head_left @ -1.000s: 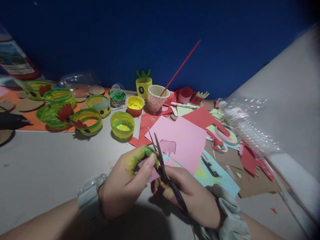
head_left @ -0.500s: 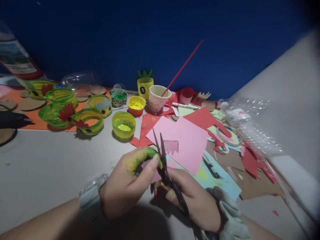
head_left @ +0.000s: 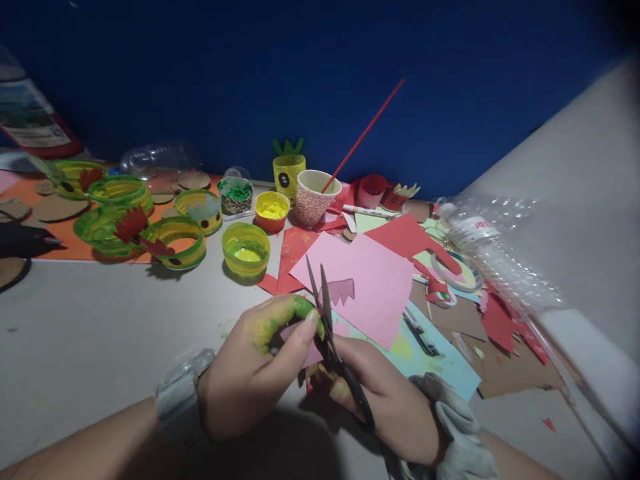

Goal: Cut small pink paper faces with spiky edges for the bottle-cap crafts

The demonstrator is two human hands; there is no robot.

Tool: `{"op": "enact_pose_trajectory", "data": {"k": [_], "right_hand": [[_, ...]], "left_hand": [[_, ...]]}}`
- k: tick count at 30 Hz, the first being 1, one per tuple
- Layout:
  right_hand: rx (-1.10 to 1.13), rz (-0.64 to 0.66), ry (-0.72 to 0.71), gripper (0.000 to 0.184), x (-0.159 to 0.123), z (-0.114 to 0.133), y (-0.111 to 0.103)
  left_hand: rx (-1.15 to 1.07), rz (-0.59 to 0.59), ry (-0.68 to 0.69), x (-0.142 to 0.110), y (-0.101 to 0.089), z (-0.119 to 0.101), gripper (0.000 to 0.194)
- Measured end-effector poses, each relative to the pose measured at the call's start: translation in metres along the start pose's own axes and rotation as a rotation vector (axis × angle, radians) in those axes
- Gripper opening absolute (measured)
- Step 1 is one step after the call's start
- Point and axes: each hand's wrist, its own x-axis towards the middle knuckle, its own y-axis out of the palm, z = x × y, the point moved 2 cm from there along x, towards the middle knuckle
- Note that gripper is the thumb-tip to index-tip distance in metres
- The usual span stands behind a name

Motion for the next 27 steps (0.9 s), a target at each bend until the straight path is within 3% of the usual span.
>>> {"op": "enact_pose_trajectory", "data": {"k": [27], "right_hand": [[-0.027,-0.003,-0.02,0.028,-0.0008,0.0019,-0.0028]], "left_hand": [[-0.026,-0.007,0.042,0.0021,0.0003,0.0003,0.019]]}}
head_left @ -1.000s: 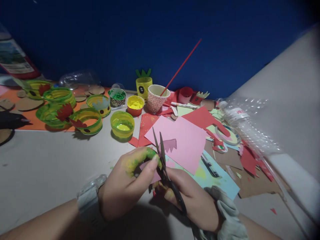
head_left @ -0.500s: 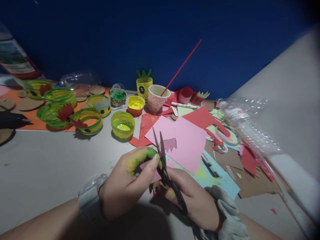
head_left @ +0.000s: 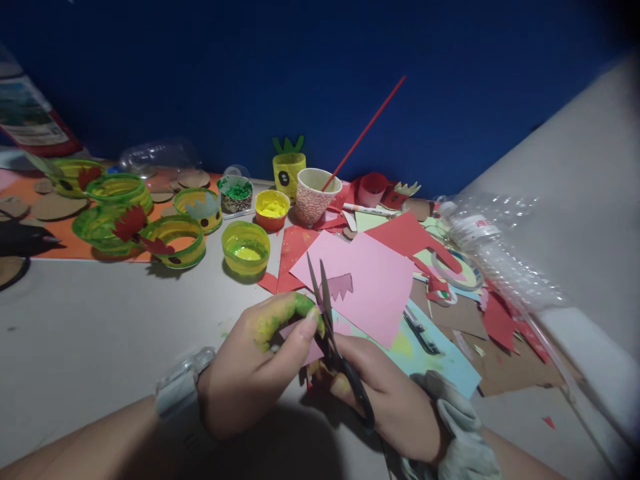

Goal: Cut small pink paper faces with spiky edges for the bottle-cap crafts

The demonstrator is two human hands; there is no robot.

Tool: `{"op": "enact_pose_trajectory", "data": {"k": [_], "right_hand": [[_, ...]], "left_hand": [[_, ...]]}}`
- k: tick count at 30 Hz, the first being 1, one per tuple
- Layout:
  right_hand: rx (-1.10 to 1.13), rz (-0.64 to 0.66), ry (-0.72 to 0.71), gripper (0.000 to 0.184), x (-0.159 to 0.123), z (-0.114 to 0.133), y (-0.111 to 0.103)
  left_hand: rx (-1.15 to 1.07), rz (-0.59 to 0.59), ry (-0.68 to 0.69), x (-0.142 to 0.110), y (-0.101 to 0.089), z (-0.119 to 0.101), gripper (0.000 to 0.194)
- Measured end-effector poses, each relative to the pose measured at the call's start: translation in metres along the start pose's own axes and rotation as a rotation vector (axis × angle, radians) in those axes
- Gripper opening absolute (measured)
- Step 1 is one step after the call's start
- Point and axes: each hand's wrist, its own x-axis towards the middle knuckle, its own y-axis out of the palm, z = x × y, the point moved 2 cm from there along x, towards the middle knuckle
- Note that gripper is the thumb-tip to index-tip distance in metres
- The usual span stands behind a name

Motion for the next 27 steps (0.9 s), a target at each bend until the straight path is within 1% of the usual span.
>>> {"op": "enact_pose_trajectory", "data": {"k": [4,8,12,17,22,27], "right_hand": [[0.015,0.005,0.014,0.031,-0.0001,0.001,0.0013],[-0.017,-0.009,-0.009,0.041,-0.0004,0.0017,0.0008],[-0.025,0.004,-0.008,0.049,0.0003,0.0004,0.0006],[-0.042,0.004,-0.042,0.049,0.0014,0.001,0.0006],[-0.039,0.016,-0.024,0.046,0.002,0.0037,0.0009],[-0.049,0.024,-0.044,0.052,0.0025,0.0051,-0.0001]], "left_hand": [[0.009,-0.004,-0.008,0.0007,0.0004,0.0,0.02],[-0.009,0.008,-0.016,0.0,0.0002,-0.0002,0.02],[-0.02,0.012,-0.03,0.0002,0.0,-0.001,0.022],[-0.022,0.018,-0.046,0.0016,-0.0001,-0.0026,0.023],[-0.034,0.037,-0.067,0.0014,-0.0004,-0.0018,0.024],[-0.027,0.042,-0.06,0.0013,0.0003,-0.0005,0.023]]}}
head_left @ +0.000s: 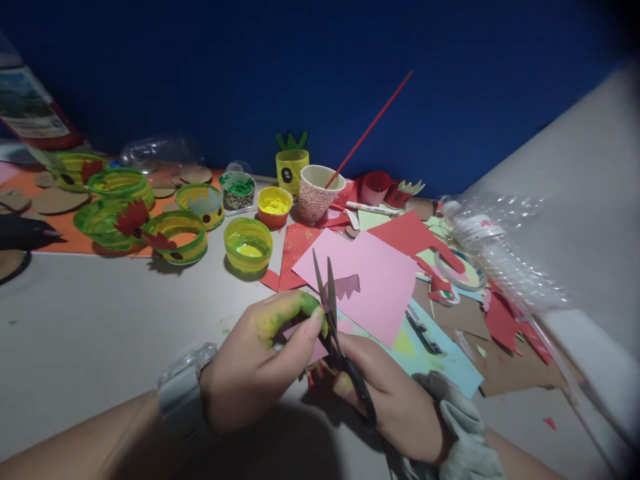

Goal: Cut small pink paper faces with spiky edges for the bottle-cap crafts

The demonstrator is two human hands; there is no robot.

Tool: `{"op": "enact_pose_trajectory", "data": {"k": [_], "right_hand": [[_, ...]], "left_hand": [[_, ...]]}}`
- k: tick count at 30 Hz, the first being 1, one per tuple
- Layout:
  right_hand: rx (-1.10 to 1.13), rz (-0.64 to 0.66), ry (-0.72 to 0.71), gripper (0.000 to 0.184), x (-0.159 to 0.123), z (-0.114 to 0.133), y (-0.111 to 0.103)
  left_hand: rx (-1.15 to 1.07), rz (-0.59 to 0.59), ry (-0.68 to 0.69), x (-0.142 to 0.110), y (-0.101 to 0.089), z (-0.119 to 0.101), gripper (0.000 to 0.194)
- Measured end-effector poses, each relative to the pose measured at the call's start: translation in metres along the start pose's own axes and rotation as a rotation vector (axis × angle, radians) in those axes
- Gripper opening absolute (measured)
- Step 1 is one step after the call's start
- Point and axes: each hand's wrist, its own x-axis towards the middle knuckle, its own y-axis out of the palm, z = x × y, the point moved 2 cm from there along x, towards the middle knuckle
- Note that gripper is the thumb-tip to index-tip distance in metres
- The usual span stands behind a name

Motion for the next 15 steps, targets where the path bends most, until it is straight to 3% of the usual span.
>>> {"op": "enact_pose_trajectory", "data": {"k": [15], "right_hand": [[-0.009,-0.012,0.017,0.046,-0.0002,-0.003,0.0001]], "left_hand": [[0.008,-0.024,0.004,-0.001,0.0002,-0.0014,0.022]]}}
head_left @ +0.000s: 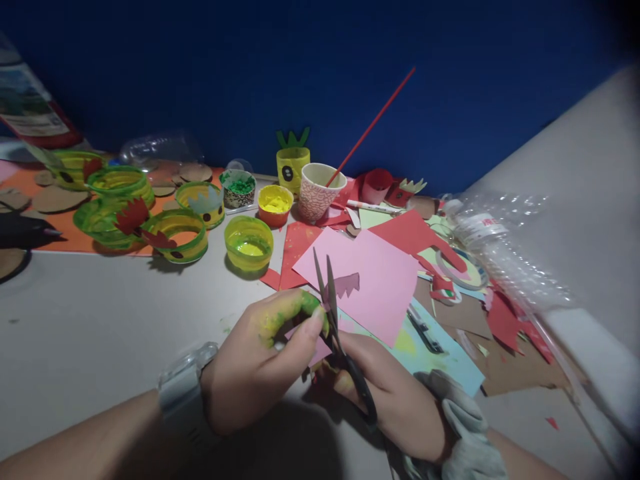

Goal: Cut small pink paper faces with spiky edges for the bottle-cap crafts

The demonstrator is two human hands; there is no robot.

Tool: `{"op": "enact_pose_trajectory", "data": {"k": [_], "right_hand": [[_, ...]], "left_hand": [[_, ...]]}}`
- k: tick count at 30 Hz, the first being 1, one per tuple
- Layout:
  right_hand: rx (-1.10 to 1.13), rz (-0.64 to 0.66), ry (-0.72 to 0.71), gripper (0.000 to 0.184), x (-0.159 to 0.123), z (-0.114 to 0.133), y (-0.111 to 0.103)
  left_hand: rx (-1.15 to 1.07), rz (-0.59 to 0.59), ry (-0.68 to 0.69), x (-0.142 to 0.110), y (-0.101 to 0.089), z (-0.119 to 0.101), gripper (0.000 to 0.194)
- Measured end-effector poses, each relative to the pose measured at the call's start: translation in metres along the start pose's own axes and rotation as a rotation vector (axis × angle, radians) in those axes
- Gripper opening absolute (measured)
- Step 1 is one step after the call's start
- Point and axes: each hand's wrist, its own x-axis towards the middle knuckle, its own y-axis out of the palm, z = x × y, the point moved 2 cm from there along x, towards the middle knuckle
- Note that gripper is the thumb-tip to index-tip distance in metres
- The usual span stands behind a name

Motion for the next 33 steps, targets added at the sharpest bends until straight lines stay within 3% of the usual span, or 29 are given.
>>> {"op": "enact_pose_trajectory", "data": {"k": [33], "right_hand": [[-0.024,0.008,0.044,0.047,0.0015,0.0032,-0.0004]], "left_hand": [[-0.069,-0.028,-0.006,-0.0051,-0.0017,0.0027,0.018]]}}
